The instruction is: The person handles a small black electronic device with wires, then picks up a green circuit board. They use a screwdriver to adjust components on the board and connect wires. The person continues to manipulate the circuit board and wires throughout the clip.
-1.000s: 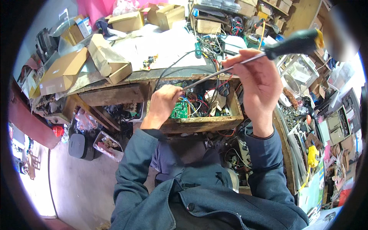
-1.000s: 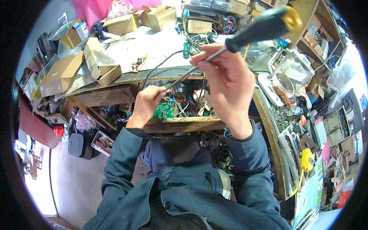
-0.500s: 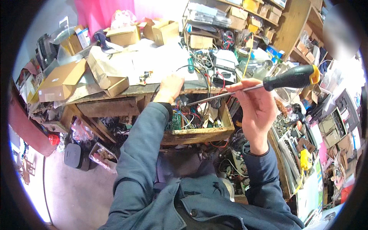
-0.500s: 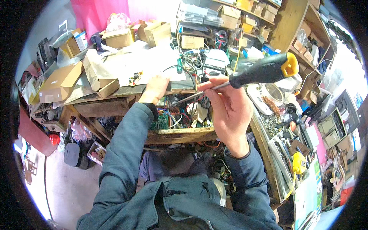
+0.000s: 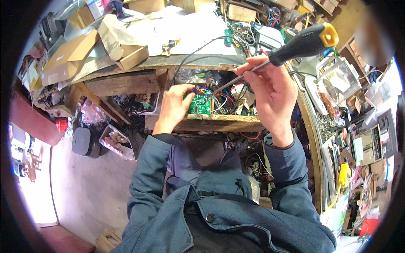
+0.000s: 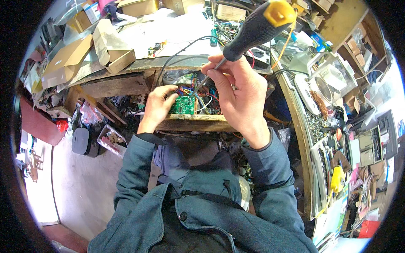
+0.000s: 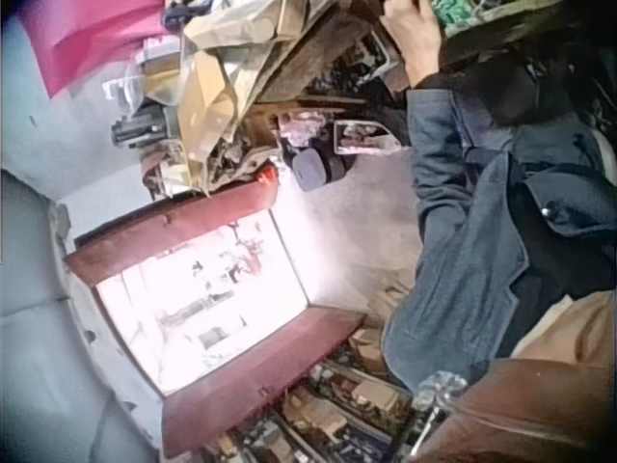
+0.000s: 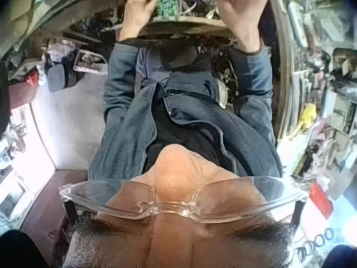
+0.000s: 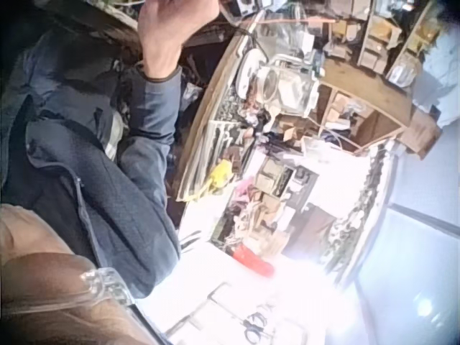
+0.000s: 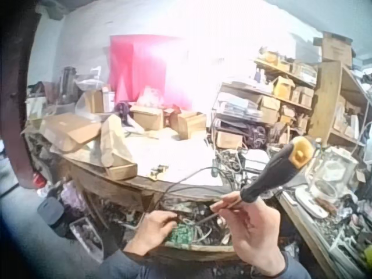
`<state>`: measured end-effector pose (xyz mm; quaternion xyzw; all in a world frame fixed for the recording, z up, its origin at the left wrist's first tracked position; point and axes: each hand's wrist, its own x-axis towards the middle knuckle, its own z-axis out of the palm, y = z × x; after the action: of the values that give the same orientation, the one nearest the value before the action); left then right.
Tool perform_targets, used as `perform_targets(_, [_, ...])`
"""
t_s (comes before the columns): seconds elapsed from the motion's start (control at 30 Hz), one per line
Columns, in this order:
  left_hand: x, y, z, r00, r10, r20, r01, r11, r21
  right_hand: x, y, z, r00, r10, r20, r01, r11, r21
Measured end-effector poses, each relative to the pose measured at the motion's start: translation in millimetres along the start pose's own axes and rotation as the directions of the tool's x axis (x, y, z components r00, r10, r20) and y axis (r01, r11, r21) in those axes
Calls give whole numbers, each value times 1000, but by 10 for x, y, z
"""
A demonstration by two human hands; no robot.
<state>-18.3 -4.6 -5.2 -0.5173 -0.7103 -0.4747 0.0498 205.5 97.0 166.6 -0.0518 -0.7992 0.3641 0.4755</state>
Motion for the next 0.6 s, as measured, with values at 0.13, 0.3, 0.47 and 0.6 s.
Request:
perform_targets(0.13, [-12, 59, 17, 992, -90, 86, 85, 994, 64, 10, 109, 69, 1000, -8, -7, 8, 999, -47])
perform_targets(0.3, [-50, -28, 28, 980, -57, 189, 36, 993, 112, 19, 145, 83, 1000, -14, -2, 14, 998, -66])
perform_targets(0.47, [-43, -1, 16, 972, -71, 224, 45, 992, 118, 11, 157, 84, 1000, 5, 5, -4, 997, -73])
perform_targets(0.6, [-54, -3, 27, 973, -74, 217, 47, 991, 126, 8, 193, 89, 1000, 11, 3, -11, 997, -74])
